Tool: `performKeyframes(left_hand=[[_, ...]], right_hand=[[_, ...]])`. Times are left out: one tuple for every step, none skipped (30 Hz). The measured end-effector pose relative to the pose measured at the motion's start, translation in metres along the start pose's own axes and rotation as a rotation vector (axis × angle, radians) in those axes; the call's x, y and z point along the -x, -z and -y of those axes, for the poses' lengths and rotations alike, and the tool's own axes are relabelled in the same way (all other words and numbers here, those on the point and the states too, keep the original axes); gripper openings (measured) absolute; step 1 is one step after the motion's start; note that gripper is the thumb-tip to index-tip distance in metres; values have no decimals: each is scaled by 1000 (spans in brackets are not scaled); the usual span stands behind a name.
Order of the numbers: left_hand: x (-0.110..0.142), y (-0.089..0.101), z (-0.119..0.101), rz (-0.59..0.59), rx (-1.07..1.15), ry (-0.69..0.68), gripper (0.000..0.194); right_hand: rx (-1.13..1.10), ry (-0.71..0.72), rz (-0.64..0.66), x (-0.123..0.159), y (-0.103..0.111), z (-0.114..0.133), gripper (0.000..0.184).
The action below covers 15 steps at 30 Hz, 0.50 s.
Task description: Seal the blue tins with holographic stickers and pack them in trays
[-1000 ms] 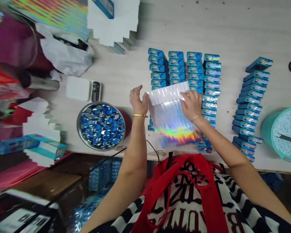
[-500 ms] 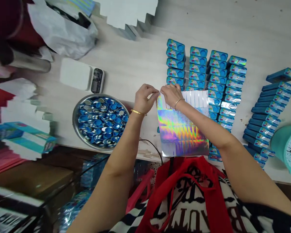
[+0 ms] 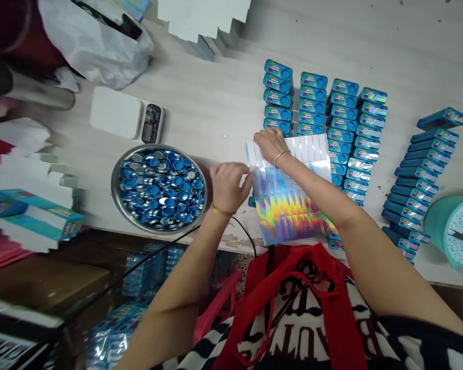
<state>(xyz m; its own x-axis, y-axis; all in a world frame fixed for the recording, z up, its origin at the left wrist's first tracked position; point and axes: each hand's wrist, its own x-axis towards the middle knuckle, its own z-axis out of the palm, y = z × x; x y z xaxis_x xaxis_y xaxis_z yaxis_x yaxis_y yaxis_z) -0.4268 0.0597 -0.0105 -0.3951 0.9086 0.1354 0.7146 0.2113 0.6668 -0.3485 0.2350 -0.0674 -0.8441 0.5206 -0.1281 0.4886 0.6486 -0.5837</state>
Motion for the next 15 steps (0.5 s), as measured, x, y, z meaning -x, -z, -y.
performKeyframes(left_hand=[[13,7,-15,-69,22,50,12],[25,14,-31,-160,69,114,14],[37,18,-47,-253,151,187,16],[46,20,-61,-332,261,264,19],[55,19,-75,-385,390,340,21],[63,15,-87,-411,523,413,24],[69,10,-98,-413,644,478,26],[76,2,-108,-399,743,533,28],[83,-7,-118,-375,819,581,30],[90,-18,-127,-348,879,621,31],[98,-29,-136,-313,927,654,31],[108,-40,-145,-266,966,685,32],[117,-52,-154,-208,993,714,32],[127,-63,-162,-142,1004,742,32],[137,-75,-169,-70,1000,766,31]], right_hand=[[-29,10,-34,5,4,3,46],[-76,17,-84,13,10,6,49],[-142,17,-147,25,16,10,54],[-226,3,-210,42,23,14,60],[-326,-27,-262,63,30,18,67],[-439,-73,-297,89,35,22,74],[-556,-133,-308,118,40,26,81],[-672,-203,-295,150,43,29,87],[-776,-268,-264,182,44,31,90],[-859,-319,-241,215,44,33,89],[-923,-368,-231,246,44,34,82],[-977,-417,-231,275,44,35,73],[-1015,-460,-251,302,43,35,65],[-1036,-496,-285,325,43,34,60],[-1042,-524,-325,346,43,32,56]])
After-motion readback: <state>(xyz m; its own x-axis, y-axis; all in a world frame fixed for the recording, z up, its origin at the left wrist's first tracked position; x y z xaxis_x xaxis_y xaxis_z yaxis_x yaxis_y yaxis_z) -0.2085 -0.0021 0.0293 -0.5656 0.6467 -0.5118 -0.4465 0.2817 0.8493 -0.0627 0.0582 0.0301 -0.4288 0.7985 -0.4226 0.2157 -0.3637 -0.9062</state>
